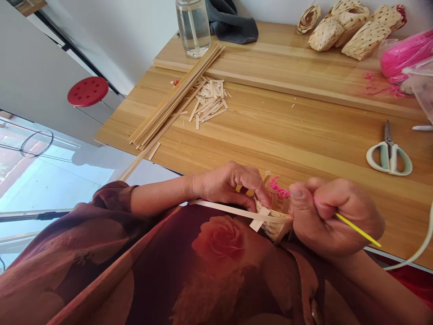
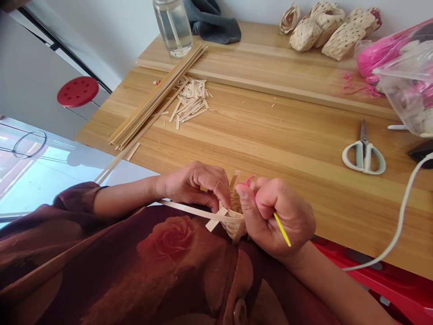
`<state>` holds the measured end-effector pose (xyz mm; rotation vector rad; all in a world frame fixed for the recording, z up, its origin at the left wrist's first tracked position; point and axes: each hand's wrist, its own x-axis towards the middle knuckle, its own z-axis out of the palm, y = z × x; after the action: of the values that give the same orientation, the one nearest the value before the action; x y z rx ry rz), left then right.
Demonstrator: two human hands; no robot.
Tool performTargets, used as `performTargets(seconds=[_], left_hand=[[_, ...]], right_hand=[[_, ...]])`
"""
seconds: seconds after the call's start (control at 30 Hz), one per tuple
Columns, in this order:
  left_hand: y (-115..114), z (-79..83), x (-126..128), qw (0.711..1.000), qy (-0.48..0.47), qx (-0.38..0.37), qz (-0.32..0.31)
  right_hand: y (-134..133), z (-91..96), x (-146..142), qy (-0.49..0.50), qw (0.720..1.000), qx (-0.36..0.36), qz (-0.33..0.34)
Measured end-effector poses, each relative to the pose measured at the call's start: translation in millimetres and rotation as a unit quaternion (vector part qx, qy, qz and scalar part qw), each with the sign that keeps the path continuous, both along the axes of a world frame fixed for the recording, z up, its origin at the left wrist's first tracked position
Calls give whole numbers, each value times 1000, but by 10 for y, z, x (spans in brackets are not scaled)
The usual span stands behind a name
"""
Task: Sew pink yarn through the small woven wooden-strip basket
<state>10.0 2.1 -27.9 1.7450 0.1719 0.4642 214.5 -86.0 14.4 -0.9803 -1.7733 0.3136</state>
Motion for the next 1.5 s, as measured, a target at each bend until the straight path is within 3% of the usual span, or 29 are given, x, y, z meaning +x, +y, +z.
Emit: performTargets(seconds=[0.17,0.5,0.67,0.9,1.17,1.5], left_hand=[[3,80,16,1000,15,-18,-13],[-64,252,100,997,72,-20,-31],[-20,226,169,998,57,-8,-27],[-4,138,221,989,68,-123,-36],[21,248,145,990,77,-106,-52],[-193,305,203,992,79,-89,46]], right_hand=[[-22,-32,-16,25,999,11,-34],[-40,-109,43,120,992,-24,-13],[-16,-178,116,154,985,-63,-34],[41,-308,171,194,974,-99,-63],[6,-301,182,218,971,-89,-40],[17,-379,196,259,959,-108,-41]])
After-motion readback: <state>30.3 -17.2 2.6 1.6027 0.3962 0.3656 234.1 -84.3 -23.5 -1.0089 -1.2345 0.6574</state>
